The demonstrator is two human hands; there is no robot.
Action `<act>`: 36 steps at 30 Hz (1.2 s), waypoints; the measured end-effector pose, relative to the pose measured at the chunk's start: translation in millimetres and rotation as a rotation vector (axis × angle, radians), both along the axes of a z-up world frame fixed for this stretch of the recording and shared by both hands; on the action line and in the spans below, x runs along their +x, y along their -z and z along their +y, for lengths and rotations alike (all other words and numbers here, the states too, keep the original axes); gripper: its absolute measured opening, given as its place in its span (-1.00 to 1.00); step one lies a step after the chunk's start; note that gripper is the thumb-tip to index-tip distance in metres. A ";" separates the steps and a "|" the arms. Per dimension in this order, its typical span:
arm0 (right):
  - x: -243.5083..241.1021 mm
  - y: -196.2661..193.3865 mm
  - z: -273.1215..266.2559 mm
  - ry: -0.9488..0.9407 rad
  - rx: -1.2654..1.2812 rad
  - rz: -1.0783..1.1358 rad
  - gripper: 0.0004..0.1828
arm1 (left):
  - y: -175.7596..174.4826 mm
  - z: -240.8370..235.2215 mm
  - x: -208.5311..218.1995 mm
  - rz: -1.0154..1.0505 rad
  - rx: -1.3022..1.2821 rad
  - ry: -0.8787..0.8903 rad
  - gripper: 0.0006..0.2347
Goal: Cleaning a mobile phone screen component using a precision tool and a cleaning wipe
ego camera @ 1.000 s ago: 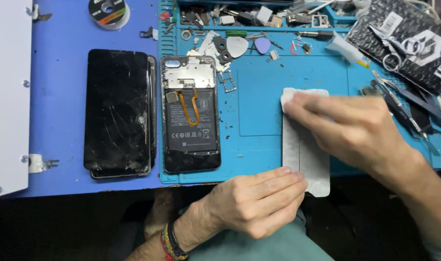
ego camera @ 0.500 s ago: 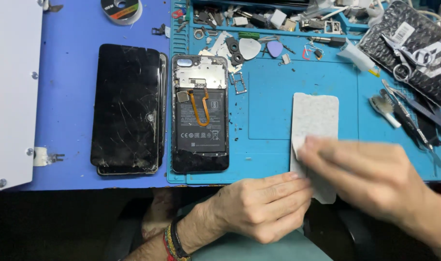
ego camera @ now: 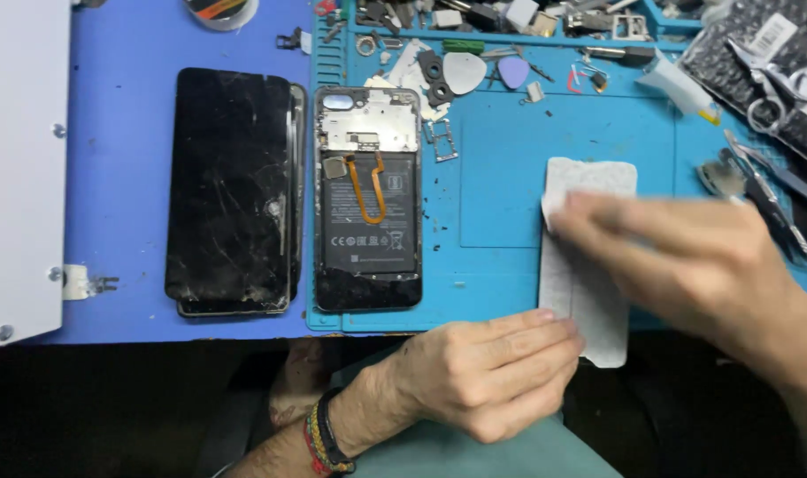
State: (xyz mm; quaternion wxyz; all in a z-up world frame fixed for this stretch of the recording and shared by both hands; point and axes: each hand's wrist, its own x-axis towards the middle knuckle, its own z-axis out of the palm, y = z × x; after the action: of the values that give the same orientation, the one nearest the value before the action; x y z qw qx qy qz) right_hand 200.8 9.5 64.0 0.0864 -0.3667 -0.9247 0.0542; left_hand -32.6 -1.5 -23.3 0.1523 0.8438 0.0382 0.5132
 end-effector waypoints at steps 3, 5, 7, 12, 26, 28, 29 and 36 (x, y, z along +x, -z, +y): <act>1.5 4.7 15.7 0.037 0.344 0.027 -0.81 | -2.5 2.7 0.4 0.000 0.009 0.005 -0.84; 0.3 -4.5 -17.8 -0.004 0.062 0.017 -0.67 | 0.4 2.1 -2.9 0.028 0.010 0.028 -0.78; -5.0 -11.4 -22.2 -0.019 0.038 0.032 -0.67 | 2.6 2.6 -2.3 0.022 0.013 0.023 -0.77; 0.9 8.8 12.4 0.046 0.313 0.024 -0.78 | -1.5 1.0 0.6 0.007 0.041 0.017 -0.83; -14.1 -9.5 -35.5 -0.083 0.096 0.046 -0.69 | -7.3 4.4 -2.4 0.007 0.045 -0.014 -0.78; -4.0 1.5 -16.2 -0.028 0.113 0.055 -0.69 | -2.5 4.9 -4.5 0.021 0.053 -0.014 -0.78; 5.5 4.1 -12.8 0.050 0.123 0.040 -0.68 | -0.1 2.9 0.0 0.009 0.055 0.009 -0.79; -8.0 -9.9 -23.9 -0.106 0.064 0.056 -0.66 | -5.2 6.0 -1.3 0.020 0.039 0.005 -0.79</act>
State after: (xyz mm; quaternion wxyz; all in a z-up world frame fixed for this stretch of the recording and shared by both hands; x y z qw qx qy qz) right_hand 192.8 -14.4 73.9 0.1208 -0.3127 -0.9413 0.0391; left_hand -33.9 4.5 -18.1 0.1367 0.8517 0.0276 0.5051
